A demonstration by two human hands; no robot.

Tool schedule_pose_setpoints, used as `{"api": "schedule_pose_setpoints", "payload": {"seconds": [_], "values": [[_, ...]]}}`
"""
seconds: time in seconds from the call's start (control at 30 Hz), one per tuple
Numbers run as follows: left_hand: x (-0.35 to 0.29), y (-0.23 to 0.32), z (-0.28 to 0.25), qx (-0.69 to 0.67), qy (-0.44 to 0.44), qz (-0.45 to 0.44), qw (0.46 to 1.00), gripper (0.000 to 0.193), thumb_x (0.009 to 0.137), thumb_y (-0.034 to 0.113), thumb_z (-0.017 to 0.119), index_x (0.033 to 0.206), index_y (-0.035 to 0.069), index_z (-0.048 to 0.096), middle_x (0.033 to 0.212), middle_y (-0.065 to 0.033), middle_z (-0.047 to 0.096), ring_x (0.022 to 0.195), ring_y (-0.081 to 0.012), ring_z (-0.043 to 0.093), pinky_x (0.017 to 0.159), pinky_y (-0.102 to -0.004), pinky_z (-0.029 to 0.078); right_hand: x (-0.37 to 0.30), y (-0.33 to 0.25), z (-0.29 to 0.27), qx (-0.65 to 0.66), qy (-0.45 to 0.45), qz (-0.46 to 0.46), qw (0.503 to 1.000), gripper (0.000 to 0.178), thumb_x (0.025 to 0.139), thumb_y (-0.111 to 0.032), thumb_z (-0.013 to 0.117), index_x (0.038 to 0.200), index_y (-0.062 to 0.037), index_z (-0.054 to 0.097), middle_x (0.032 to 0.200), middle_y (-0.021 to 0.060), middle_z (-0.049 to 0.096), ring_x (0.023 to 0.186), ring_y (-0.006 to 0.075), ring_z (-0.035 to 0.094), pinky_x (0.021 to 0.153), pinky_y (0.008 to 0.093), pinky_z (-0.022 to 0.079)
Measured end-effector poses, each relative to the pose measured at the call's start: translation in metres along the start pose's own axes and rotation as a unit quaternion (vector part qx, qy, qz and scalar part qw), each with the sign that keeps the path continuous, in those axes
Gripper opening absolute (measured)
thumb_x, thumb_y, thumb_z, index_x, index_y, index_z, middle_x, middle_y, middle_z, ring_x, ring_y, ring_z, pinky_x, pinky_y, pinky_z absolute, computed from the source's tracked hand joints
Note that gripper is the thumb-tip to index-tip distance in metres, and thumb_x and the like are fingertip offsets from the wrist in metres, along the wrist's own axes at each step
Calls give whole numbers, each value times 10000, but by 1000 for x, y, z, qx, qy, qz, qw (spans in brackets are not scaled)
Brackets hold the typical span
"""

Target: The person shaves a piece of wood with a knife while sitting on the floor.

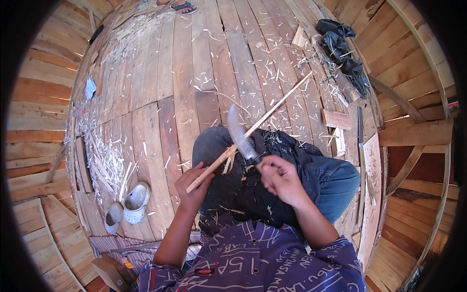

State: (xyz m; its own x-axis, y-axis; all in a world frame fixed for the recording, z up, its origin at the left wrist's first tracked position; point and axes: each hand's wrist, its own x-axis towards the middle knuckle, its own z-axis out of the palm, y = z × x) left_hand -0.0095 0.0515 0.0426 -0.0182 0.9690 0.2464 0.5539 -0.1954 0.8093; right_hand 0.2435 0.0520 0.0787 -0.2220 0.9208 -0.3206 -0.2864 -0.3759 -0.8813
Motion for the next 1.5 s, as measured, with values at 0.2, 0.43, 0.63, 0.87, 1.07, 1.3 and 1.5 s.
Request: {"api": "schedule_pose_setpoints", "payload": {"seconds": [0.2,0.43,0.63,0.87,1.07,1.3,1.5], "values": [[2,4,0,11,-2,4,1000,196,689,26,771,856,-28,684,846,-148,685,893,-256,676,781,-319,524,11,6,-6,-138,134,-141,971,220,929,-192,575,1048,-8,592,706,14,557,569,44,489,512,194,410],[1,5,2,-14,-1,-19,1000,205,686,16,771,865,-26,682,832,-143,681,880,-249,676,786,-317,519,5,6,-3,-69,80,-45,993,287,915,-129,591,1155,27,577,782,25,610,645,49,521,571,207,420],[0,3,2,2,11,5,1000,184,686,47,785,834,-2,688,823,-115,695,870,-273,684,792,-337,546,5,8,1,80,-27,117,990,314,992,-222,443,1220,-18,515,617,0,432,455,34,337,384,177,249],[3,7,-2,3,-5,-10,1000,183,698,52,779,849,-3,692,825,-131,695,890,-274,682,786,-329,539,8,6,-1,104,-84,131,982,289,1000,-264,422,1136,-33,529,617,-16,404,465,27,295,388,182,233],[4,9,-3,-16,-3,-49,999,175,703,44,774,850,-5,692,819,-132,693,879,-260,683,810,-330,535,6,23,1,204,-116,152,960,359,992,-350,413,1078,-18,519,597,1,403,391,46,281,362,204,246],[4,1,-2,-13,-12,28,999,170,694,25,769,837,-9,683,822,-132,689,811,-249,683,857,-365,538,-5,3,2,-251,42,-123,959,195,927,-180,564,1001,-2,592,657,77,573,528,116,541,487,263,411],[1,-5,6,12,8,123,992,134,723,-1,716,851,0,672,793,-122,668,745,-238,657,865,-436,532,-10,-29,-30,-107,248,-162,949,239,958,-230,509,1017,-4,557,579,-1,476,477,53,434,423,199,315]]}}
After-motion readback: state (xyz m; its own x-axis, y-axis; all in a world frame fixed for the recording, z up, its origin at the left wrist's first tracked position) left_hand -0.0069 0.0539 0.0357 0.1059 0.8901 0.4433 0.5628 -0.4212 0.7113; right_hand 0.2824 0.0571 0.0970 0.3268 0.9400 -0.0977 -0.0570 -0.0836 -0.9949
